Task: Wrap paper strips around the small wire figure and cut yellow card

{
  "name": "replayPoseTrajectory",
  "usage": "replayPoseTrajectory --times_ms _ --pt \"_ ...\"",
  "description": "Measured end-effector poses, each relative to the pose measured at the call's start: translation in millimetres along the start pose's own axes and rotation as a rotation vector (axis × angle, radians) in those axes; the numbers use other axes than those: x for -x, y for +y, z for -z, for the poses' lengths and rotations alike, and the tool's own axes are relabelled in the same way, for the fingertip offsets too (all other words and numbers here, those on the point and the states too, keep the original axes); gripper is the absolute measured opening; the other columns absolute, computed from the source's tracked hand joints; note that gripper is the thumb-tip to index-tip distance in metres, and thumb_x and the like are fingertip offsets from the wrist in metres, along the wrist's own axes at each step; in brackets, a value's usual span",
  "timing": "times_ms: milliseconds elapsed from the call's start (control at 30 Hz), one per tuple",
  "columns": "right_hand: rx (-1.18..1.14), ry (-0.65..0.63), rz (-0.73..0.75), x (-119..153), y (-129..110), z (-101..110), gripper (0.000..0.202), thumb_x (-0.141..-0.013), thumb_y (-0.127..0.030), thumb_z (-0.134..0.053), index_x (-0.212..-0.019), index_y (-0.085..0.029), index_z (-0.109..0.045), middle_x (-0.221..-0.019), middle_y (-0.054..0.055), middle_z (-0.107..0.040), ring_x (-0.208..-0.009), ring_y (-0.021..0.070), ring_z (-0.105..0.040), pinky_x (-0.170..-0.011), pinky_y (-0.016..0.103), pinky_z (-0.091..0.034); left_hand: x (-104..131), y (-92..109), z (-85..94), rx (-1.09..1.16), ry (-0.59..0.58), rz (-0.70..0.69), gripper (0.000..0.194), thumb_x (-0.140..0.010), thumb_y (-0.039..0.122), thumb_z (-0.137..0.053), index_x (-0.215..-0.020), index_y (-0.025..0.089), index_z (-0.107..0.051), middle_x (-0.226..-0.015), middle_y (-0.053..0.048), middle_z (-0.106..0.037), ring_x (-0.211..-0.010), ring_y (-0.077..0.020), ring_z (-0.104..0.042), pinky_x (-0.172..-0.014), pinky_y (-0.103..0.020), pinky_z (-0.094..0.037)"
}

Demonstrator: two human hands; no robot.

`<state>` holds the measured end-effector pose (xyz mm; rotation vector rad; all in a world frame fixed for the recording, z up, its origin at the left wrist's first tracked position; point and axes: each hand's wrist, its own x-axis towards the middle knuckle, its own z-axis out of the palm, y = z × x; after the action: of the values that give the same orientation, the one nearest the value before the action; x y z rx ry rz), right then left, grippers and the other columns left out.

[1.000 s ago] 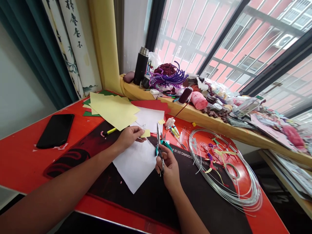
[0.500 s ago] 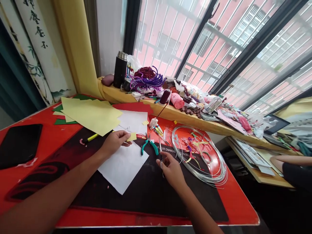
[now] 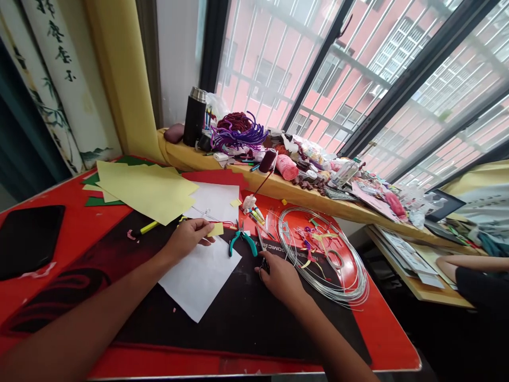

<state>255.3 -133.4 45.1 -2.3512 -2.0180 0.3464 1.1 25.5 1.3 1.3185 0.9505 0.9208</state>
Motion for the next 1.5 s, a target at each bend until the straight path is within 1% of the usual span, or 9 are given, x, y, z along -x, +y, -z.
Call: replayPoseTrajectory --times_ms 333,500,600,733,933,1067,1267,1400,1500 --pt "0.159 -0.07 0.031 9.8 2.4 9.0 0.047 -0.102 -0.028 -0.063 -0.149 -0.022 -0.065 -0.124 0.013 -0.077 -0.116 0.0325 -0.074 -0.087 0.036 -0.05 4.7 4.5 -3.7 0.008 -0.017 0.013 0.044 -0.075 0.061 -0.083 -0.081 0.019 -0.075 -0.078 -0.005 -0.077 -0.07 -0.0224 -0.078 -0.062 -0.031 -0.065" --pt "0.139 -0.058 0.071 15.9 0.3 3.7 0.04 -0.103 -0.025 -0.059 -0.141 -0.024 -0.072 -0.121 0.014 -0.077 -0.112 0.0314 -0.074 -0.087 0.035 -0.051 4.3 3.2 -3.2 -0.009 -0.034 0.028 0.045 -0.075 0.062 -0.083 -0.079 0.019 -0.072 -0.072 -0.004 -0.076 -0.066 -0.0223 -0.077 -0.062 -0.032 -0.065" --pt "0.001 0.005 0.106 20.5 -1.6 -3.0 0.036 -0.106 -0.026 -0.055 -0.136 -0.024 -0.075 -0.119 0.013 -0.079 -0.106 0.0305 -0.076 -0.088 0.036 -0.053 4.7 2.3 -3.7 -0.018 -0.05 0.042 0.045 -0.075 0.062 -0.083 -0.08 0.019 -0.071 -0.071 -0.004 -0.075 -0.067 -0.0227 -0.077 -0.062 -0.032 -0.064" --pt "-0.334 0.094 0.172 16.9 -12.3 -15.1 0.031 -0.104 -0.034 -0.06 -0.127 -0.024 -0.079 -0.113 0.01 -0.081 -0.102 0.0295 -0.075 -0.091 0.038 -0.054 7.0 0.6 -5.5 -0.057 -0.079 0.027 0.043 -0.077 0.061 -0.081 -0.08 0.02 -0.071 -0.072 -0.004 -0.075 -0.068 -0.022 -0.077 -0.063 -0.031 -0.063" --pt "-0.869 0.138 0.106 -20.7 -43.2 -38.6 0.034 -0.098 -0.045 -0.067 -0.119 -0.022 -0.08 -0.081 0.002 -0.071 -0.065 0.0188 -0.062 -0.063 0.032 -0.048 10.2 -5.5 -6.8 -0.151 -0.149 -0.006 0.039 -0.086 0.059 -0.075 -0.083 0.02 -0.072 -0.073 -0.004 -0.076 -0.068 -0.0214 -0.076 -0.064 -0.03 -0.061" --pt "-1.158 0.127 0.099 -47.5 -61.4 -44.8 0.035 -0.094 -0.053 -0.07 -0.106 -0.02 -0.076 -0.075 0.0 -0.064 -0.056 0.0154 -0.055 -0.055 0.03 -0.044 11.0 -8.1 -7.8 -0.162 -0.17 -0.012 0.039 -0.086 0.059 -0.076 -0.084 0.02 -0.074 -0.073 -0.003 -0.075 -0.067 -0.0209 -0.075 -0.063 -0.03 -0.061" --pt "-1.273 0.139 0.093 -63.5 -73.4 -47.4 0.039 -0.09 -0.059 -0.073 -0.081 -0.023 -0.065 -0.06 -0.005 -0.055 -0.049 0.0128 -0.046 -0.049 0.027 -0.037 10.3 -2.6 -7.0 -0.129 -0.189 0.0 0.044 -0.086 0.062 -0.077 -0.086 0.019 -0.074 -0.076 -0.003 -0.074 -0.069 -0.0204 -0.076 -0.064 -0.03 -0.061" --pt "-1.333 0.153 0.053 -64.8 -69.3 -54.4 0.042 -0.088 -0.063 -0.074 -0.083 -0.022 -0.065 -0.055 -0.006 -0.052 -0.047 0.0121 -0.043 -0.047 0.026 -0.034 7.4 2.0 -2.3 -0.078 -0.216 0.047 0.048 -0.086 0.063 -0.077 -0.097 0.017 -0.074 -0.074 -0.004 -0.075 -0.071 -0.0201 -0.075 -0.062 -0.029 -0.061" --pt "-1.38 0.153 0.038 -62.9 -64.9 -59.8 0.043 -0.087 -0.063 -0.075 -0.083 -0.022 -0.064 -0.056 -0.007 -0.05 -0.047 0.0118 -0.041 -0.046 0.026 -0.032 6.8 3.2 -0.2 -0.095 -0.239 0.042 0.044 -0.081 0.057 -0.084 -0.098 0.017 -0.074 -0.075 -0.003 -0.075 -0.07 -0.0185 -0.073 -0.06 -0.027 -0.058"
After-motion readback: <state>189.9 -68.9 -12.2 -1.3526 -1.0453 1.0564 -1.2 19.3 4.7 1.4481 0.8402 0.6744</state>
